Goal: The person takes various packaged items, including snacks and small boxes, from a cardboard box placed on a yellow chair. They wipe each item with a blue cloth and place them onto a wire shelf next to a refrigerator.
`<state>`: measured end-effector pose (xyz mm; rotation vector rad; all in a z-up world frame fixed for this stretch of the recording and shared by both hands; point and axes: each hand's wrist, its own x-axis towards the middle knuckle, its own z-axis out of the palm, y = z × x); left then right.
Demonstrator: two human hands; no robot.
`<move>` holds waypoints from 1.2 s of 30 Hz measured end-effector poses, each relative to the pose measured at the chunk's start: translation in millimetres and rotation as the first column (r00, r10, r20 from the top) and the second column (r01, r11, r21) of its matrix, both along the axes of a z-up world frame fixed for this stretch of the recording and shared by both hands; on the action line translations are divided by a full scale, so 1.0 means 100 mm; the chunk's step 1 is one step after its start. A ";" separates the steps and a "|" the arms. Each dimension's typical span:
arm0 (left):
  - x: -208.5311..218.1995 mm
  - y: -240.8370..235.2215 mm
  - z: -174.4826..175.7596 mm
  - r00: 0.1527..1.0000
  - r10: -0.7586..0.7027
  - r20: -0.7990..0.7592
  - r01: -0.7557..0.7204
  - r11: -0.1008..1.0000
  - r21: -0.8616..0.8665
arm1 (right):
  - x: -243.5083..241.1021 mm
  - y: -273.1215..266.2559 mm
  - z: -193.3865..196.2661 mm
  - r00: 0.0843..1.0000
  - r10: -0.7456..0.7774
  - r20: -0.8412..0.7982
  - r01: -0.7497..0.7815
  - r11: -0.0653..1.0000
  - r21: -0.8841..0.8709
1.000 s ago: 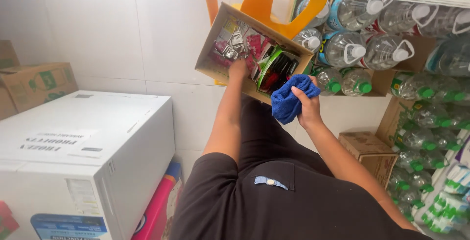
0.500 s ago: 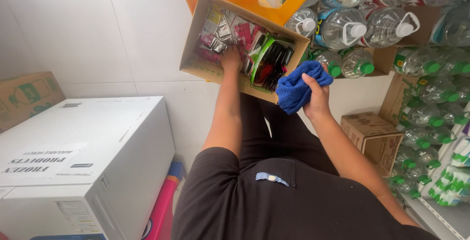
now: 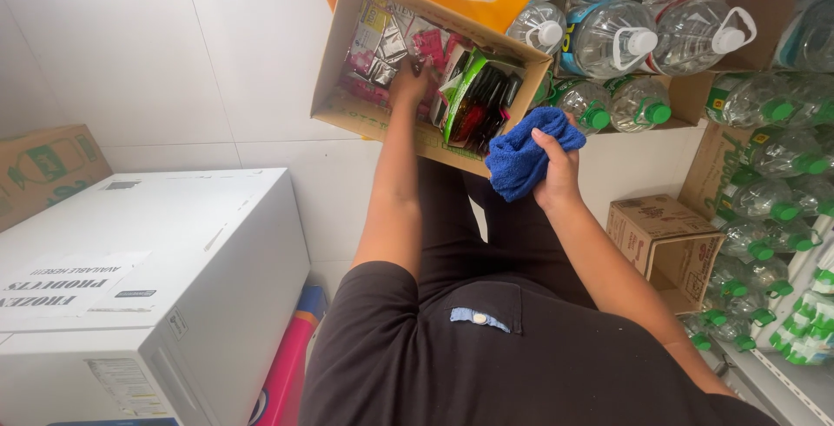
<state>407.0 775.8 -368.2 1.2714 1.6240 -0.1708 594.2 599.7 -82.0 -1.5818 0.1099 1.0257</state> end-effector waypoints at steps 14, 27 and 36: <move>0.09 0.01 -0.25 0.971 -0.237 -0.006 0.236 0.970 -0.065 | -0.03 -0.02 -0.10 0.999 -0.024 -0.034 0.022 0.999 -0.038; 0.01 -0.03 0.14 0.976 -0.217 0.023 0.218 0.976 -0.014 | -0.09 -0.02 -0.08 0.998 -0.015 -0.058 0.013 0.999 -0.042; -0.49 0.10 0.07 0.897 0.230 0.377 -0.226 0.973 -0.056 | -0.06 -0.06 -0.15 0.996 -0.017 -0.083 0.013 0.999 -0.049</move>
